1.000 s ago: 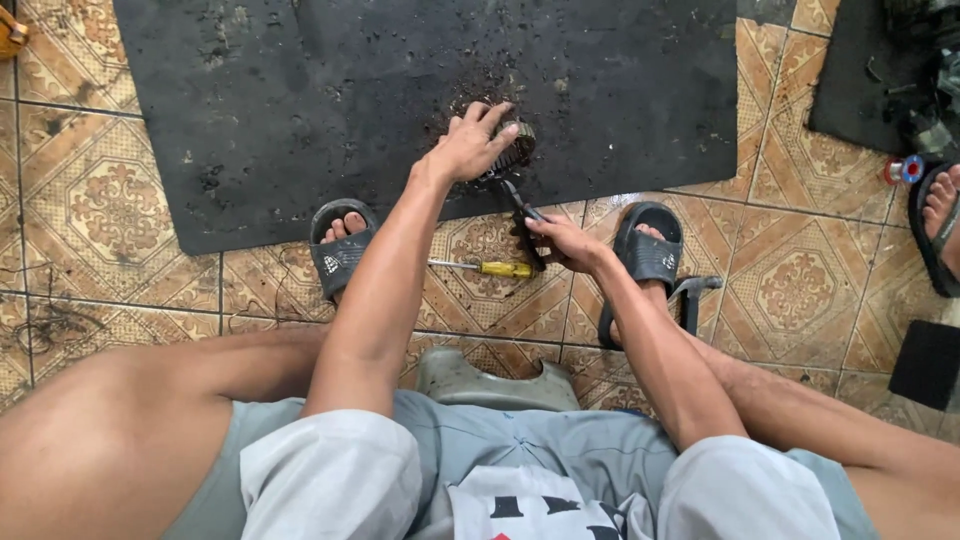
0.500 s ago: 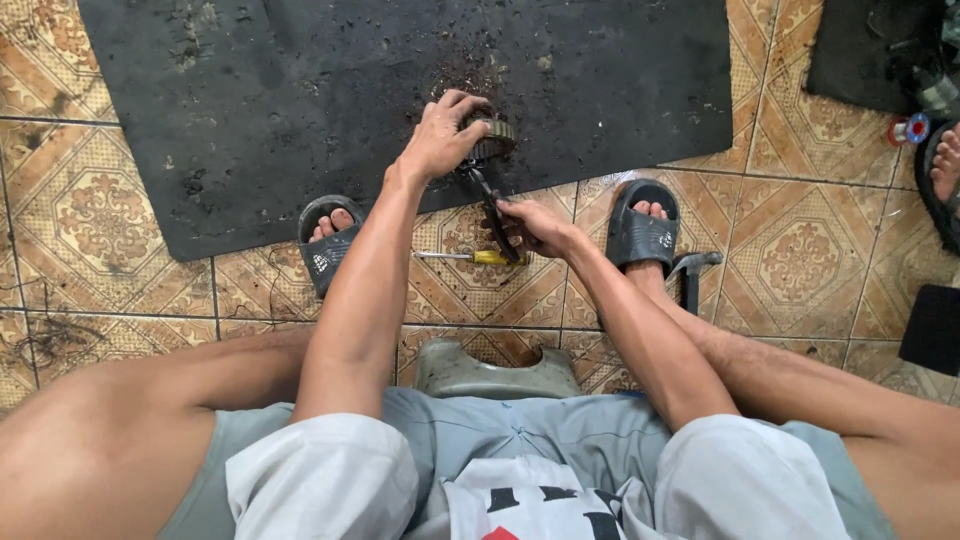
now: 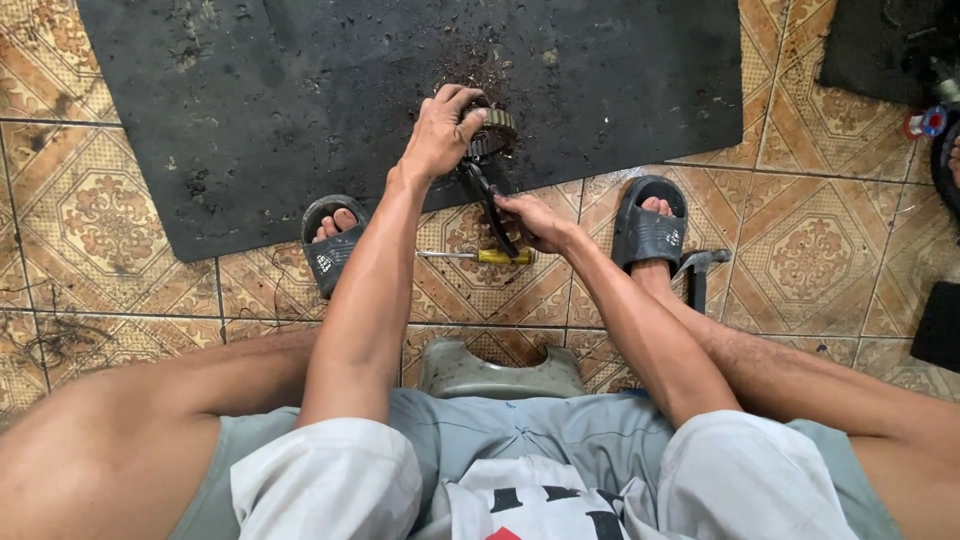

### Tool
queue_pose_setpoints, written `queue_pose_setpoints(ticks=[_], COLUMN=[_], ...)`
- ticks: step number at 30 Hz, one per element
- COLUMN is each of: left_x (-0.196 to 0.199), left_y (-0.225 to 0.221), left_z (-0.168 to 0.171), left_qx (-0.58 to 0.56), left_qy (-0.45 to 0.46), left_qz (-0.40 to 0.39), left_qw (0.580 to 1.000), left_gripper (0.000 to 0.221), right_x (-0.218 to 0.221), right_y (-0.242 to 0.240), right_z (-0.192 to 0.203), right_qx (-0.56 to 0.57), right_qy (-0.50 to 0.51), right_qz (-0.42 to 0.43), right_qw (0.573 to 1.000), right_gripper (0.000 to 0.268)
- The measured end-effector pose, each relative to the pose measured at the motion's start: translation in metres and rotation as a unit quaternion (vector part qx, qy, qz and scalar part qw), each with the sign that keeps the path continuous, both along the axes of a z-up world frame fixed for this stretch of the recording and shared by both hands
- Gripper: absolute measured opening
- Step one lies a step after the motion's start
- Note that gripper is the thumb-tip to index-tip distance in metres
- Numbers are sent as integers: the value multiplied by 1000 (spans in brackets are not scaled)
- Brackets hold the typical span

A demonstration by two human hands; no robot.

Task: The person sits on a low stool and uses pliers and a screwdriver to scrape and remove debris from a cylindrical motor part placed on a black mat. The person repeatedly rotates the part and scrapes its surface, leaving debris on the mat.

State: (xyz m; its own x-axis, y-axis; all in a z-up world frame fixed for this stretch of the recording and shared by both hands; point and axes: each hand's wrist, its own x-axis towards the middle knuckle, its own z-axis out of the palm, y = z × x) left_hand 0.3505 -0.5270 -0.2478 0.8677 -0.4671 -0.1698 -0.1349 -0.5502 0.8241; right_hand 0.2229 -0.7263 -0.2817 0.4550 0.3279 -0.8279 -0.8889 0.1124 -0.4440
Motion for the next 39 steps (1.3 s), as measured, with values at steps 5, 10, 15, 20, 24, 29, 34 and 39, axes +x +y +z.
queue_pose_setpoints(ticks=[5,10,15,20,24,29,34,39], left_x=[-2,-6,-2,4,7,3,-3,-8], left_y=[4,4,7,16,25,28,40,48], left_z=[0,5,1,-13,-28,-23,-17,-22], left_qx=[-10,-53,-82,-126,-114,-114,-137,-154], left_qy=[-8,16,53,104,67,82,104,108], left_qz=[22,42,54,87,95,100,120,116], left_qw=[1000,998,994,983,987,985,978,975], left_gripper=[60,65,63,67,68,62,66,59], right_x=[2,-1,1,0,1,3,4,10], right_y=[3,7,10,8,5,2,7,21], right_z=[5,6,21,27,27,19,6,19], right_qx=[-64,-46,-74,-143,-149,-117,-60,-72], right_qy=[-24,-44,-55,-117,-142,-128,-126,-106], right_qz=[38,22,43,148,178,184,177,179], right_qw=[997,998,995,972,962,968,974,976], right_gripper=[36,34,33,36,41,41,33,36])
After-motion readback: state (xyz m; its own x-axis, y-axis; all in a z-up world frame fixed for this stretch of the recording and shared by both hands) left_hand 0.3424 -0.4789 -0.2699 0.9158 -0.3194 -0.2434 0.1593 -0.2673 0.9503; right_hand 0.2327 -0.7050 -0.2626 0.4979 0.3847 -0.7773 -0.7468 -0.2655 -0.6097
